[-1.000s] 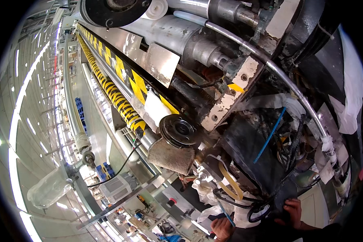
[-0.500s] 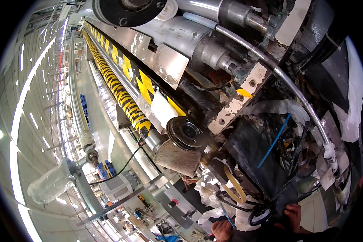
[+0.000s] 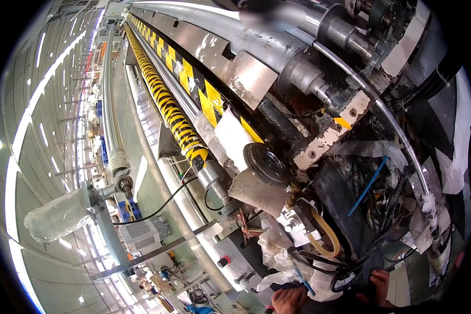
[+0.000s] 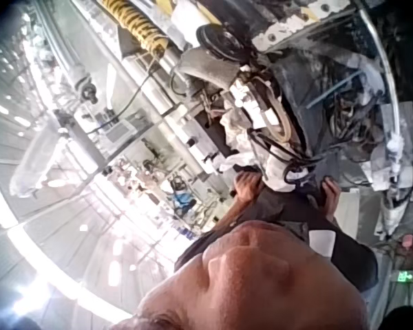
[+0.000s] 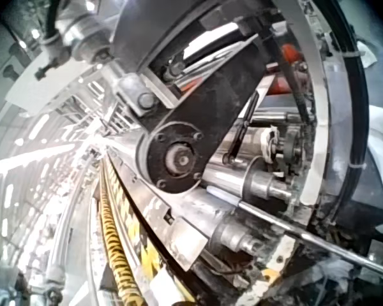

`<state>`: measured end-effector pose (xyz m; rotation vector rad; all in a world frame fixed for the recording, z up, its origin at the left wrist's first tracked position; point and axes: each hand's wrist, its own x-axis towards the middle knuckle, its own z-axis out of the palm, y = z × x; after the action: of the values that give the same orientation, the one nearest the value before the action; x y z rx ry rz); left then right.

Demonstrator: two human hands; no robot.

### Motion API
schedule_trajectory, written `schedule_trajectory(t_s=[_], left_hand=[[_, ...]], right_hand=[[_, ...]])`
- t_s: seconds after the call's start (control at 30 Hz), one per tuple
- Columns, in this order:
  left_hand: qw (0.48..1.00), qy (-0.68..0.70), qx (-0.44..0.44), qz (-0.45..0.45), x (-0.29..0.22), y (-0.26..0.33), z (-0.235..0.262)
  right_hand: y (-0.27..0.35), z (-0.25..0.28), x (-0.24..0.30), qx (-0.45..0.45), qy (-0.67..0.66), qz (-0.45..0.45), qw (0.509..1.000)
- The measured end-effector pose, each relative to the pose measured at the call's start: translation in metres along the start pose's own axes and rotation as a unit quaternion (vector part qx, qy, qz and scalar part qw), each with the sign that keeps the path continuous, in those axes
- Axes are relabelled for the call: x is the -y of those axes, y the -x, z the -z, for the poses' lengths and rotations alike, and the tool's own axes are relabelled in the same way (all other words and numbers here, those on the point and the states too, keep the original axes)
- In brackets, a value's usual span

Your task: The person cleans industrial machinery with wipes and then holds up a circular metal glass-centered component for examination.

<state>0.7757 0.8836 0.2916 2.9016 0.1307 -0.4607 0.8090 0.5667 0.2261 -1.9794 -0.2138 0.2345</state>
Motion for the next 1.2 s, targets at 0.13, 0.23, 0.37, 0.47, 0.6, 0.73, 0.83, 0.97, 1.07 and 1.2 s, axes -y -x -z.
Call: schedule_trajectory(t_s=[0.13, 0.23, 0.37, 0.47, 0.6, 0.73, 0.83, 0.97, 1.07, 1.2], left_hand=[[1.0, 0.017, -0.008, 0.003, -0.006, -0.007, 0.01], [1.0, 0.011, -0.005, 0.005, -0.007, -0.006, 0.011], [1.0, 0.022, -0.008, 0.003, 0.0, 0.0, 0.003], [1.0, 0.016, -0.011, -0.006, 0.002, 0.006, 0.0], [0.999, 0.034, -0.01, -0.01, 0.004, 0.005, -0.001], [0.999, 0.028, -0.016, -0.014, 0.003, 0.002, 0.003], [1.0, 0.021, -0.014, -0.016, -0.002, -0.001, 0.007], [1.0, 0.018, -0.018, -0.016, -0.002, -0.001, 0.005], [0.999, 0.018, -0.028, -0.012, -0.004, -0.001, 0.002], [0.998, 0.02, -0.048, -0.026, -0.001, 0.003, 0.0]], right_hand=[[0.0, 0.005, 0.0, 0.011, 0.018, 0.008, 1.0], [0.002, 0.007, -0.001, 0.019, 0.015, -0.004, 1.0], [-0.007, 0.0, 0.012, -0.008, -0.027, -0.028, 0.999], [-0.002, -0.004, 0.012, -0.016, -0.035, -0.038, 0.999], [-0.002, -0.002, 0.017, -0.015, -0.049, -0.062, 0.997], [-0.011, 0.002, 0.023, -0.015, -0.038, -0.05, 0.998], [-0.014, 0.004, 0.021, -0.011, -0.027, -0.039, 0.999], [-0.014, 0.006, 0.018, -0.019, -0.011, -0.025, 0.999], [-0.011, 0.004, 0.014, -0.026, -0.015, -0.028, 0.999], [-0.015, 0.004, 0.017, -0.018, 0.028, -0.013, 0.999]])
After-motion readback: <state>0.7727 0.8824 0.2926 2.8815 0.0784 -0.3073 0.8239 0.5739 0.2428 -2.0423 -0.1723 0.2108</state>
